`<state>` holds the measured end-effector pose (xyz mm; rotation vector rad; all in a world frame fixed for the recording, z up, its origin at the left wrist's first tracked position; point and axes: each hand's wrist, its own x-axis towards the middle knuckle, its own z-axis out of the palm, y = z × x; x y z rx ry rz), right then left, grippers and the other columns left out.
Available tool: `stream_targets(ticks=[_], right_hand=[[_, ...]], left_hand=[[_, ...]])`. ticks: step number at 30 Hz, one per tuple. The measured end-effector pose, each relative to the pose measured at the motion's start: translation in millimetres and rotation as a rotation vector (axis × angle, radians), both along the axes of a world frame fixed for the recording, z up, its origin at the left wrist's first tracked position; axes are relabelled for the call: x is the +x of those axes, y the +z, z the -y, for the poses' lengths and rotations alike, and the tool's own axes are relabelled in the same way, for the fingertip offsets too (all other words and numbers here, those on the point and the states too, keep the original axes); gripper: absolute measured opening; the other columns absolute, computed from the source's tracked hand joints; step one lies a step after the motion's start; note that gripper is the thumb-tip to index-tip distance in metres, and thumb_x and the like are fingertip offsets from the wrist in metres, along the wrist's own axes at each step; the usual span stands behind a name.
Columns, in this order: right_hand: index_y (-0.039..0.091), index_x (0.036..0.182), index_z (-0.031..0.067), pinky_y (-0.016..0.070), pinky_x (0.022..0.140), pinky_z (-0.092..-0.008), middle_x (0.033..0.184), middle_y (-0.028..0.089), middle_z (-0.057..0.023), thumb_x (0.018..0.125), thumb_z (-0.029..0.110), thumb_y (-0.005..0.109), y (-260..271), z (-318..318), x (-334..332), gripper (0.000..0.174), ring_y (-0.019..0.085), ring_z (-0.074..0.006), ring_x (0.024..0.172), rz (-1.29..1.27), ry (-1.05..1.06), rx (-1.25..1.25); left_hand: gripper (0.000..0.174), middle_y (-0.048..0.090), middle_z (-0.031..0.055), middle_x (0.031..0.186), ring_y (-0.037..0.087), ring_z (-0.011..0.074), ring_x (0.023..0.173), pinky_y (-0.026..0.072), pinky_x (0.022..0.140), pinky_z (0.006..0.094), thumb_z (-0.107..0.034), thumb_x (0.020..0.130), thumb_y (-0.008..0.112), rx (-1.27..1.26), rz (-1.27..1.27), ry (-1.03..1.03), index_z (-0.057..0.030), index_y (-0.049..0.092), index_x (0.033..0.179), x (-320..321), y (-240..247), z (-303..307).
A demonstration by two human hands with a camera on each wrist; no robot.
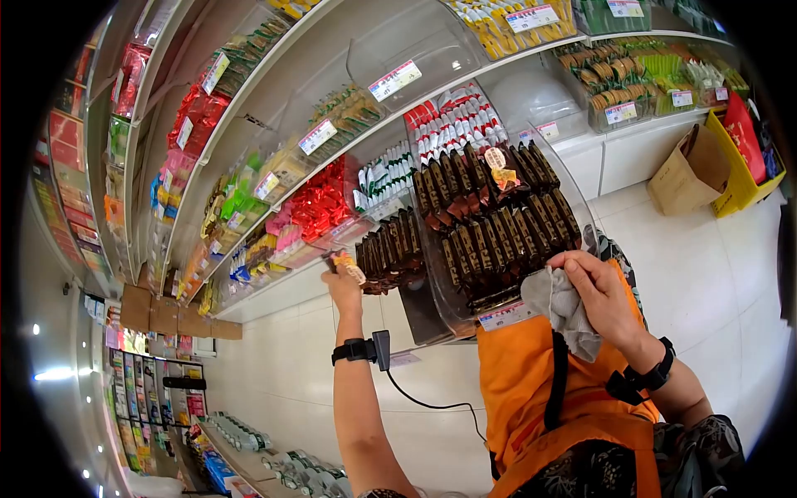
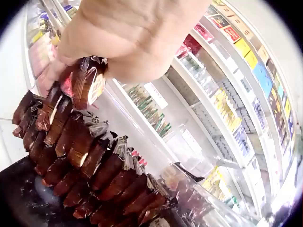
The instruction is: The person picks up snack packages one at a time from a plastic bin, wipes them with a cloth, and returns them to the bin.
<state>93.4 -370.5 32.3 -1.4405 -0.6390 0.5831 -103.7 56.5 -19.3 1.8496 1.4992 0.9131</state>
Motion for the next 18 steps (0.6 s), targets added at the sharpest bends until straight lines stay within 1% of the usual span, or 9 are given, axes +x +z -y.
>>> stream_targets(ticks=[3, 4, 7, 10, 13, 14, 17, 18], right_hand=[[0.062, 0.107, -0.0009, 0.0422, 0.077, -0.0216, 0.09, 0.06, 0.0, 0.103, 0.017, 0.045, -1.9, 0.7, -0.1, 0.026, 0.05, -0.0065, 0.083, -0.004, 0.0, 0.009], [0.062, 0.107, -0.0009, 0.0426, 0.078, -0.0218, 0.09, 0.061, -0.0005, 0.103, 0.017, 0.045, -2.3, 1.0, -0.1, 0.026, 0.051, -0.0068, 0.084, -0.002, -0.002, 0.012], [0.062, 0.107, -0.0014, 0.0434, 0.08, -0.0227, 0.091, 0.062, -0.002, 0.103, 0.017, 0.045, -1.6, 2.4, -0.2, 0.026, 0.053, -0.0079, 0.086, -0.003, 0.004, 0.016], [0.062, 0.107, -0.0018, 0.0438, 0.08, -0.0232, 0.091, 0.062, -0.0029, 0.102, 0.017, 0.045, -0.8, 3.4, -1.1, 0.026, 0.053, -0.0087, 0.086, 0.019, -0.008, 0.028], [0.062, 0.106, -0.002, 0.0442, 0.079, -0.0235, 0.091, 0.063, -0.0032, 0.102, 0.016, 0.045, -2.5, 5.4, -1.0, 0.025, 0.054, -0.009, 0.085, 0.024, -0.033, 0.021], [0.062, 0.106, -0.0021, 0.0444, 0.079, -0.0236, 0.091, 0.063, -0.0035, 0.102, 0.016, 0.045, -1.7, 5.7, -0.7, 0.025, 0.054, -0.0091, 0.085, 0.012, -0.032, 0.017], [0.062, 0.105, -0.0024, 0.0448, 0.079, -0.024, 0.092, 0.064, -0.0044, 0.102, 0.016, 0.045, 0.2, 5.6, -0.9, 0.025, 0.055, -0.0095, 0.086, 0.001, -0.018, 0.015], [0.062, 0.105, -0.0024, 0.0449, 0.08, -0.024, 0.092, 0.064, -0.0047, 0.102, 0.016, 0.045, -0.5, 5.0, -1.0, 0.025, 0.055, -0.0097, 0.086, 0.016, -0.013, 0.02]], left_hand=[[0.035, 0.058, 0.0313, 0.104, 0.064, 0.04, 0.087, 0.0497, 0.078, 0.0447, -0.025, 0.1, 0.046, -0.018, 0.241, 0.135, 0.0053, 0.036, 0.114, -6.3, -0.2, -5.7], [0.033, 0.062, 0.0272, 0.099, 0.065, 0.0352, 0.085, 0.0506, 0.074, 0.0433, -0.021, 0.098, 0.05, 0.022, 0.221, 0.136, 0.0042, 0.039, 0.115, -10.9, -9.0, -17.0], [0.026, 0.066, 0.0218, 0.091, 0.067, 0.029, 0.082, 0.0518, 0.07, 0.04, -0.017, 0.094, 0.056, 0.321, -0.271, -0.023, 0.0032, 0.049, 0.109, -11.1, 2.4, -6.1], [0.021, 0.068, 0.0193, 0.088, 0.067, 0.0276, 0.082, 0.0517, 0.069, 0.0386, -0.014, 0.09, 0.062, 0.463, -0.312, -0.186, 0.0032, 0.058, 0.101, -9.5, -7.1, -22.9], [0.02, 0.068, 0.0203, 0.087, 0.067, 0.0314, 0.079, 0.0513, 0.072, 0.0387, -0.012, 0.087, 0.065, 0.218, -0.136, -0.038, 0.0041, 0.062, 0.097, 6.5, 11.9, -9.8], [0.021, 0.068, 0.0201, 0.085, 0.067, 0.0328, 0.076, 0.0512, 0.072, 0.0393, -0.012, 0.086, 0.067, 0.204, -0.185, 0.022, 0.0039, 0.061, 0.098, 9.3, 15.6, -7.8], [0.02, 0.068, 0.0197, 0.083, 0.067, 0.0321, 0.074, 0.0513, 0.07, 0.0389, -0.011, 0.085, 0.068, 0.445, -0.311, -0.075, 0.0028, 0.061, 0.098, 4.1, 2.9, -15.9], [0.02, 0.068, 0.0196, 0.083, 0.068, 0.0321, 0.076, 0.0512, 0.071, 0.0391, -0.011, 0.085, 0.068, 0.408, -0.3, -0.063, 0.0019, 0.061, 0.099, 4.4, 1.4, -15.4]])
